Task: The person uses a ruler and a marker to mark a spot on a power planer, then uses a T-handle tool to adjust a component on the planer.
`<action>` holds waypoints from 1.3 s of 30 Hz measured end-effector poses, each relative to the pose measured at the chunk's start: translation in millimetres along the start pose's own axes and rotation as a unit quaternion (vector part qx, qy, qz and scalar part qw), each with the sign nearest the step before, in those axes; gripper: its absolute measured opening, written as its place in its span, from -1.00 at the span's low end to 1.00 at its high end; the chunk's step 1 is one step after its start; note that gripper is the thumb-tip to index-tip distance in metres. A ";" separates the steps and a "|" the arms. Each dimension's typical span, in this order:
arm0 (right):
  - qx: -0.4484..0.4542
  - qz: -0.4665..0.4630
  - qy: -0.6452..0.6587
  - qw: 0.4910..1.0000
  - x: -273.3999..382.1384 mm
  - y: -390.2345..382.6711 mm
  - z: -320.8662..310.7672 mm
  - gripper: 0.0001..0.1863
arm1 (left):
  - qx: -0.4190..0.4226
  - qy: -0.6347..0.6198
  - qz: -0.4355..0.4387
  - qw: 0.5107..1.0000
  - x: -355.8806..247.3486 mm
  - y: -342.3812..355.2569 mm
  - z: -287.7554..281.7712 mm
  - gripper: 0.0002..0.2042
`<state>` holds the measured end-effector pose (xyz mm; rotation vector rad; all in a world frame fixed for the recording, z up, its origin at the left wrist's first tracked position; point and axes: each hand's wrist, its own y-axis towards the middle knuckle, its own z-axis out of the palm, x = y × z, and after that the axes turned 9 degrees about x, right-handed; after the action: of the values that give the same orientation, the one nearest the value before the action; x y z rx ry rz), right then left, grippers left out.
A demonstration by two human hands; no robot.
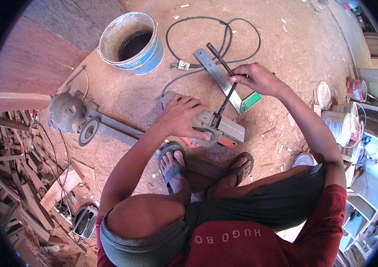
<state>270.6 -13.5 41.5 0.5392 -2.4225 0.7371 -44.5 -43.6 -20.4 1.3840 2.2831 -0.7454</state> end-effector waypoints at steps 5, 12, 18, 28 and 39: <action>-0.019 0.053 -0.037 0.998 8.0 -0.3 1.5 -0.57 | 0.011 -0.009 -0.007 1.000 -2.3 0.5 -4.1 -0.02; -0.063 0.075 -0.070 0.993 15.3 1.6 5.2 -0.61 | 0.015 -0.012 -0.012 1.000 -1.8 0.3 -3.2 -0.03; -0.084 0.092 -0.105 0.987 19.5 5.0 8.0 -0.63 | 0.012 -0.020 -0.007 1.000 -0.6 0.5 -1.8 -0.04; 0.003 0.202 -0.124 0.972 36.3 7.6 12.8 -0.60 | 0.007 -0.016 -0.005 1.000 -2.0 0.4 -3.9 -0.05; -0.147 -0.001 -0.066 0.987 20.4 -15.4 24.8 -0.76 | 0.008 -0.020 -0.003 1.000 -0.2 0.9 -3.5 -0.07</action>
<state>253.3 -44.7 42.3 0.4835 -2.5913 0.3402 -43.8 -41.2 -17.8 1.3568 2.2562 -0.7888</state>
